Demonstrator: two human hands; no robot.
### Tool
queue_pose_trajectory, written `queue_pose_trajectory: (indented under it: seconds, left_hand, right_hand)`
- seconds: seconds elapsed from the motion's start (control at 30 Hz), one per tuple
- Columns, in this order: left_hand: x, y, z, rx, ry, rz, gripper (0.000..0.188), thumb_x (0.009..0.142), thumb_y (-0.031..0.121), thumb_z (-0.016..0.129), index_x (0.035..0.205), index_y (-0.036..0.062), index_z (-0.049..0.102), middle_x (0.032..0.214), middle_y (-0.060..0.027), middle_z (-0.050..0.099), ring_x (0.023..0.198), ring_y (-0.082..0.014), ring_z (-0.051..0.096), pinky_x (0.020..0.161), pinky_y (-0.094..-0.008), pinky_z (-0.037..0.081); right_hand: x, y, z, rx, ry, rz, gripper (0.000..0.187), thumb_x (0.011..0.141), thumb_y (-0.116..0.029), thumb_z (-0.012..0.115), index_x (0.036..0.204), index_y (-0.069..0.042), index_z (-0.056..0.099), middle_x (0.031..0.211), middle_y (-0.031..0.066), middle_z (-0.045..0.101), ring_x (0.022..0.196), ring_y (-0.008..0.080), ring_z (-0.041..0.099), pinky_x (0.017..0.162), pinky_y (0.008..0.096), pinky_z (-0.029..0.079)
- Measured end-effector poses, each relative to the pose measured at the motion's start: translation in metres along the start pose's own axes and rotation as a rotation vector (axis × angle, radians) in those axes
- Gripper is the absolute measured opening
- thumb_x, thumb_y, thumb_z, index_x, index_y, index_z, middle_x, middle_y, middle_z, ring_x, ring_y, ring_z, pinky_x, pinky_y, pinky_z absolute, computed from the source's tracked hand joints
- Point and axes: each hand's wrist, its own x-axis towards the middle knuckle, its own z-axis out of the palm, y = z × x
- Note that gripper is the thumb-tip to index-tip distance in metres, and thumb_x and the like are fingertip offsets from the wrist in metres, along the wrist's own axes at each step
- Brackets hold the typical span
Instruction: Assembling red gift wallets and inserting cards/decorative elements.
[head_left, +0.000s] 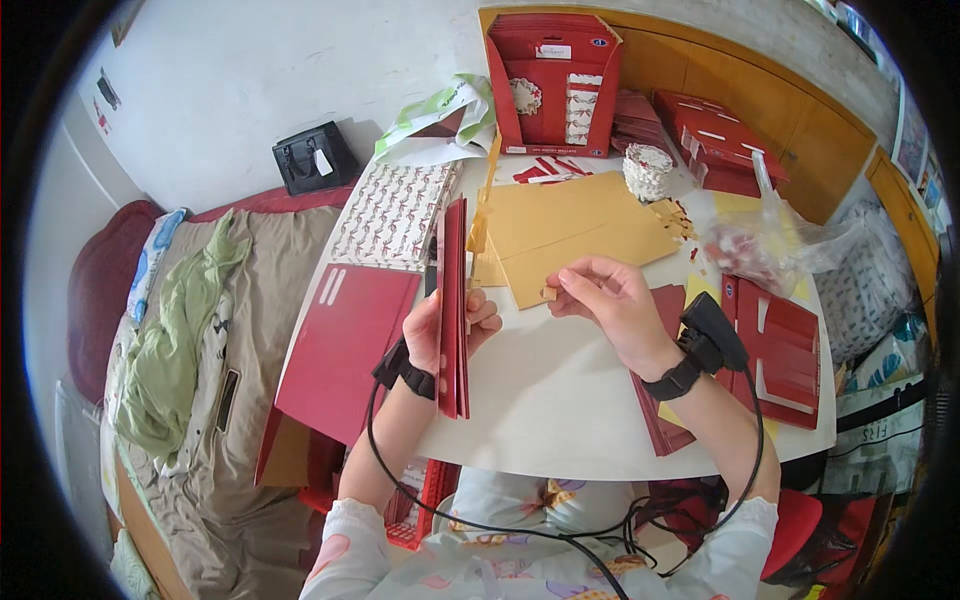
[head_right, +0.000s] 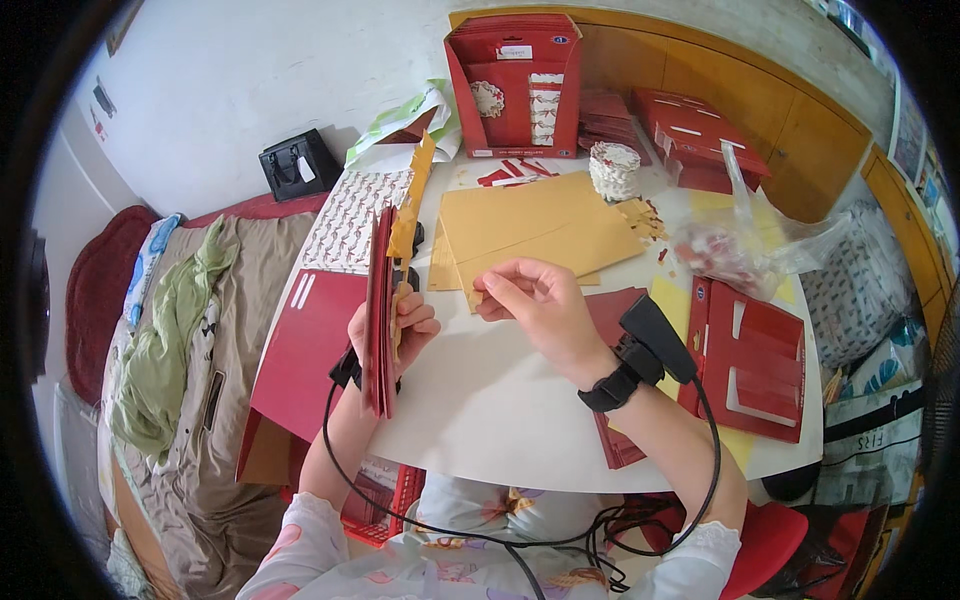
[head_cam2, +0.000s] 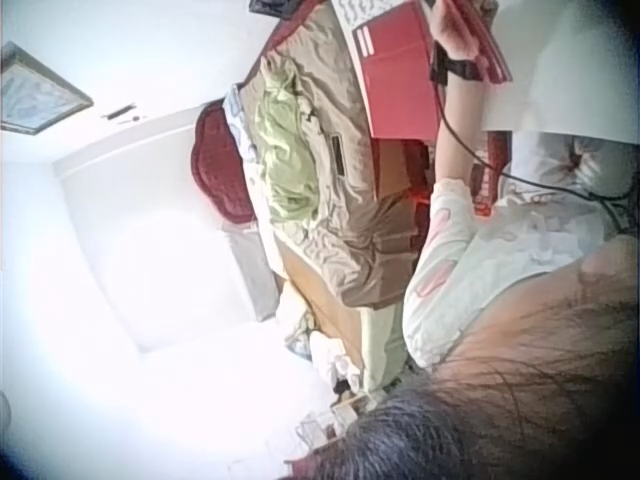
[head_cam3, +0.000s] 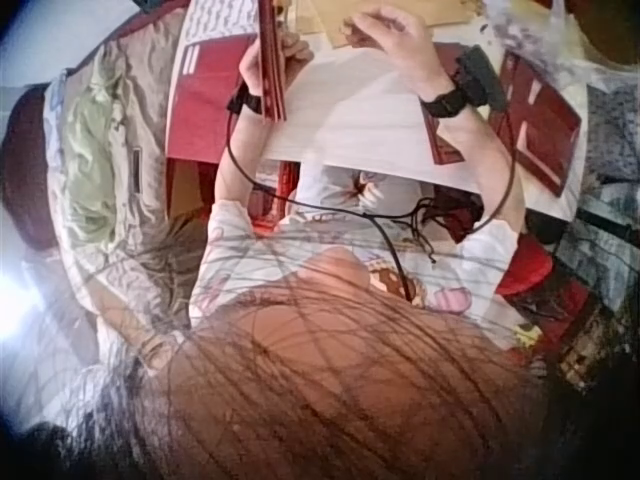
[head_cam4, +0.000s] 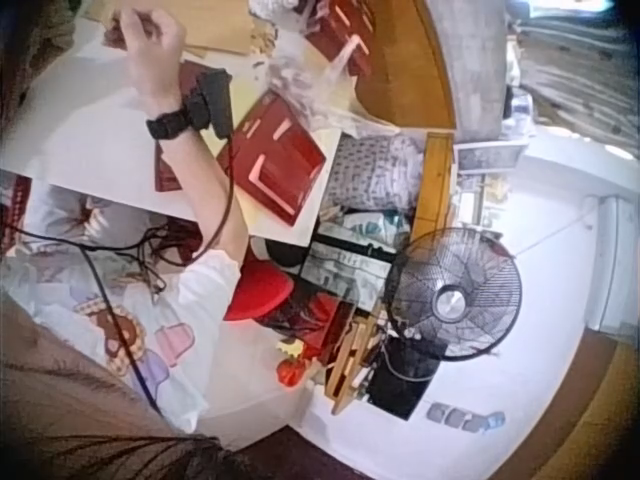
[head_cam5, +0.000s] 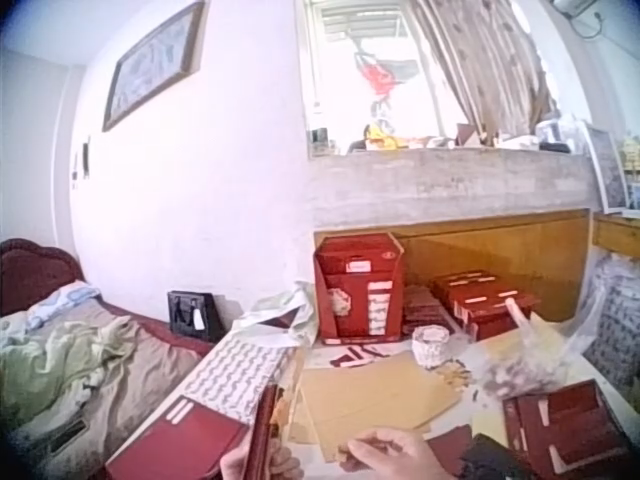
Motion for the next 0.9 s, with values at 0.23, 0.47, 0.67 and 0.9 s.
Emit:
queue_pose_trajectory:
  seconds: [0.23, 0.47, 0.67, 0.9]
  left_hand:
    - [0.001, 0.002, -0.018, -0.04, -0.064, 0.003, 0.025, 0.077, 0.031, 0.059, 0.083, 0.0077, 0.053, 0.071, -0.0029, 0.046, 0.065, -0.0123, 0.037, 0.064, -0.027, 0.031]
    - [0.001, 0.0, -0.004, -0.027, -0.032, 0.004, 0.016, 0.08, 0.021, 0.055, 0.072, 0.0102, 0.046, 0.067, 0.003, 0.046, 0.059, -0.006, 0.042, 0.062, -0.0216, 0.032]
    - [0.002, 0.002, -0.02, -0.053, -0.075, -0.002, 0.021, 0.076, 0.028, 0.057, 0.076, 0.0087, 0.048, 0.069, -0.0013, 0.045, 0.061, -0.0107, 0.037, 0.063, -0.0263, 0.031]
    - [0.002, 0.002, -0.021, -0.071, -0.108, -0.015, 0.022, 0.076, 0.028, 0.058, 0.075, 0.0094, 0.048, 0.069, -0.0007, 0.046, 0.061, -0.0103, 0.037, 0.063, -0.0262, 0.031]
  right_hand:
    - [-0.001, 0.004, -0.006, -0.024, 0.022, 0.06, 0.012, 0.083, -0.007, 0.057, 0.092, 0.001, 0.057, 0.086, 0.0062, 0.06, 0.079, 0.0124, 0.058, 0.074, 0.0252, 0.049]
    - [-0.003, 0.002, -0.01, -0.086, 0.024, 0.039, 0.013, 0.081, -0.003, 0.057, 0.093, 0.001, 0.056, 0.087, 0.0055, 0.06, 0.081, 0.0118, 0.058, 0.075, 0.0245, 0.047]
    - [-0.003, 0.002, -0.01, -0.186, 0.044, -0.021, 0.018, 0.079, -0.003, 0.058, 0.097, 0.001, 0.057, 0.088, 0.0045, 0.06, 0.08, 0.0087, 0.057, 0.073, 0.0215, 0.046]
    - [-0.003, -0.001, -0.014, -0.205, 0.112, -0.055, 0.021, 0.078, -0.001, 0.059, 0.099, 0.002, 0.057, 0.089, 0.0042, 0.06, 0.082, 0.0082, 0.057, 0.07, 0.0195, 0.046]
